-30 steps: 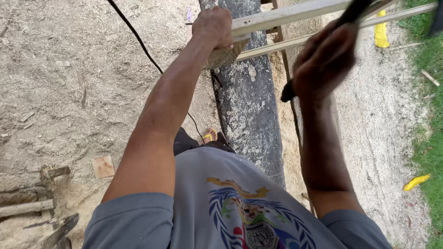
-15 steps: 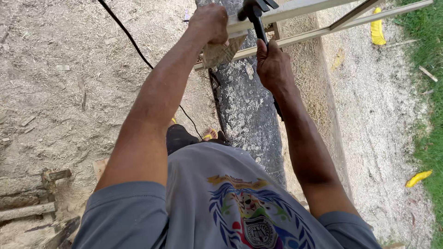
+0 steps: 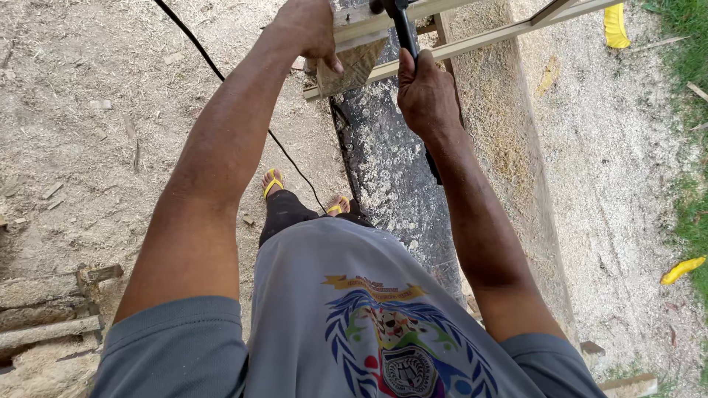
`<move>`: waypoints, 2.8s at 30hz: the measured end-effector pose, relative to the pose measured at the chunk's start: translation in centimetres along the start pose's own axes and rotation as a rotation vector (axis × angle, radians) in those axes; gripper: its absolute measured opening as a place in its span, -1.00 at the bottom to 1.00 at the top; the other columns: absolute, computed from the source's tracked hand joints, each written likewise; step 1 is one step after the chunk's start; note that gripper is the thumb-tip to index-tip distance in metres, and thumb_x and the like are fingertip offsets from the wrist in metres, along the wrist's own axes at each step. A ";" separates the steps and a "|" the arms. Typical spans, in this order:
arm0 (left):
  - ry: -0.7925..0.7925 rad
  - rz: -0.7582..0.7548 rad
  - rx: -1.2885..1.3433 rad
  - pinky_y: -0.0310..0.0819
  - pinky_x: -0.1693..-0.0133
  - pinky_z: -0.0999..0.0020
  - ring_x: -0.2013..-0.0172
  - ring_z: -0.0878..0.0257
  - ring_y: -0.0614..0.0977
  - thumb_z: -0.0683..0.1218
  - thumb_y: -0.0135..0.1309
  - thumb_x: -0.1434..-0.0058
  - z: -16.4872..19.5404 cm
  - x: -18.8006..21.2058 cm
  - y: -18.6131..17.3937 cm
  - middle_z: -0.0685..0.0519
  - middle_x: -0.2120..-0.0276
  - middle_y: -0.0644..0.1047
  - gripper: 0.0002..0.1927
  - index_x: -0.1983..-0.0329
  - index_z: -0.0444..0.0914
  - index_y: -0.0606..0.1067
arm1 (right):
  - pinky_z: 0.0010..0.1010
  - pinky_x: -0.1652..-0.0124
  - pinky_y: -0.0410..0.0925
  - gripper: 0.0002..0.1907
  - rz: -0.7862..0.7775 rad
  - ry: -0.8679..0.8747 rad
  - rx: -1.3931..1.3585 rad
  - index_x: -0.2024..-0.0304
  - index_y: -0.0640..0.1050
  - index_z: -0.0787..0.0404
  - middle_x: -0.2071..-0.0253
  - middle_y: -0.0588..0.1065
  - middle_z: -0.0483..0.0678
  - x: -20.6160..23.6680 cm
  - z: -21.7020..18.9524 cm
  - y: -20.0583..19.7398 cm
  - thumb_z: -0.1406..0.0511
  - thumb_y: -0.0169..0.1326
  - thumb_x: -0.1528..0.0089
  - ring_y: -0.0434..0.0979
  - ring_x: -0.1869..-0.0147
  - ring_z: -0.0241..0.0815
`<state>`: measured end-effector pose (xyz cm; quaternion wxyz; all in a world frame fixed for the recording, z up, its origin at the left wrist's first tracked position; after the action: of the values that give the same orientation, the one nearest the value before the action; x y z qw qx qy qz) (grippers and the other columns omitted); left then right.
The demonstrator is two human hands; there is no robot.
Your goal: The person hammers nails into a light wooden frame resting on a dark work beam, repositioning the frame and driving nails at several points. They then pick up a tape measure to measure a wooden rail and a plywood panel, and mark the plywood with a pencil.
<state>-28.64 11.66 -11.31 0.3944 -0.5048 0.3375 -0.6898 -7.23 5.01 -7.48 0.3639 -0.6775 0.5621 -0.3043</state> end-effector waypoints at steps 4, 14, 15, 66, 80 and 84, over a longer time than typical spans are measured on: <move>-0.040 0.047 0.039 0.60 0.19 0.16 0.32 0.10 0.68 0.10 0.48 0.02 -0.5 -0.2 0.0 -0.07 0.34 0.64 -0.49 0.14 -0.32 0.64 | -0.38 0.76 0.18 -0.48 -0.009 0.015 -0.021 0.18 0.37 0.19 0.67 0.34 -0.20 0.7 -1.2 -1.0 -0.07 -0.35 -0.49 0.25 0.74 -0.40; 0.107 0.265 0.111 0.60 0.33 0.26 0.38 0.12 0.63 -0.14 0.36 -0.06 -0.2 -0.7 -0.8 -0.10 0.40 0.57 -0.74 0.23 -0.36 0.63 | -0.49 0.71 0.11 -0.48 0.031 -0.117 -0.121 0.27 0.40 0.13 0.61 0.28 -0.24 1.3 -5.8 -6.1 -0.07 -0.33 -0.52 0.20 0.66 -0.44; 0.085 0.273 0.170 0.59 0.36 0.27 0.41 0.13 0.62 -0.15 0.36 -0.03 -0.5 -0.8 -0.7 -0.08 0.42 0.54 -0.75 0.26 -0.35 0.62 | -0.49 0.71 0.12 -0.48 0.070 -0.166 -0.139 0.25 0.40 0.14 0.62 0.29 -0.24 1.6 -6.7 -6.6 -0.07 -0.33 -0.53 0.21 0.66 -0.45; 0.225 0.425 -0.008 0.57 0.16 0.01 0.24 -0.04 0.57 -0.09 0.35 0.14 0.3 -3.3 0.3 -0.17 0.26 0.52 -0.62 0.28 -0.38 0.57 | -0.41 0.74 0.12 -0.61 0.134 -0.070 -0.208 0.23 0.45 0.18 0.62 0.30 -0.17 1.6 -7.8 -5.4 0.10 -0.20 -0.57 0.24 0.65 -0.40; 0.137 0.104 0.045 0.59 0.26 0.27 0.41 0.19 0.62 -0.02 0.40 -0.08 -0.5 -3.3 -0.8 -0.07 0.37 0.61 -0.63 0.12 -0.30 0.63 | -0.49 0.73 0.07 -0.49 0.095 0.145 -0.099 0.08 0.51 -0.11 0.64 0.20 -0.26 -0.7 0.4 -2.8 -0.15 -0.39 -0.45 0.10 0.69 -0.45; 0.166 0.055 0.034 0.58 0.27 0.26 0.40 0.19 0.62 -0.02 0.39 -0.11 -1.2 -5.0 -2.4 -0.07 0.36 0.61 -0.65 0.12 -0.30 0.62 | -0.46 0.69 0.12 -0.33 0.122 0.185 -0.063 0.33 0.45 0.15 0.60 0.25 -0.25 -1.8 0.5 -3.2 -0.19 -0.40 -0.46 0.14 0.65 -0.44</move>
<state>-29.39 17.24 -11.69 0.3923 -0.4294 0.3709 -0.7239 -5.41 7.15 -5.15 0.3067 -0.6221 0.6428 -0.3251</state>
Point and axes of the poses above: each hand's wrist, its own x-axis away from the middle knuckle, its own y-axis out of the palm, z = x × y, the point moved 10 cm from there along -x, towards the middle knuckle
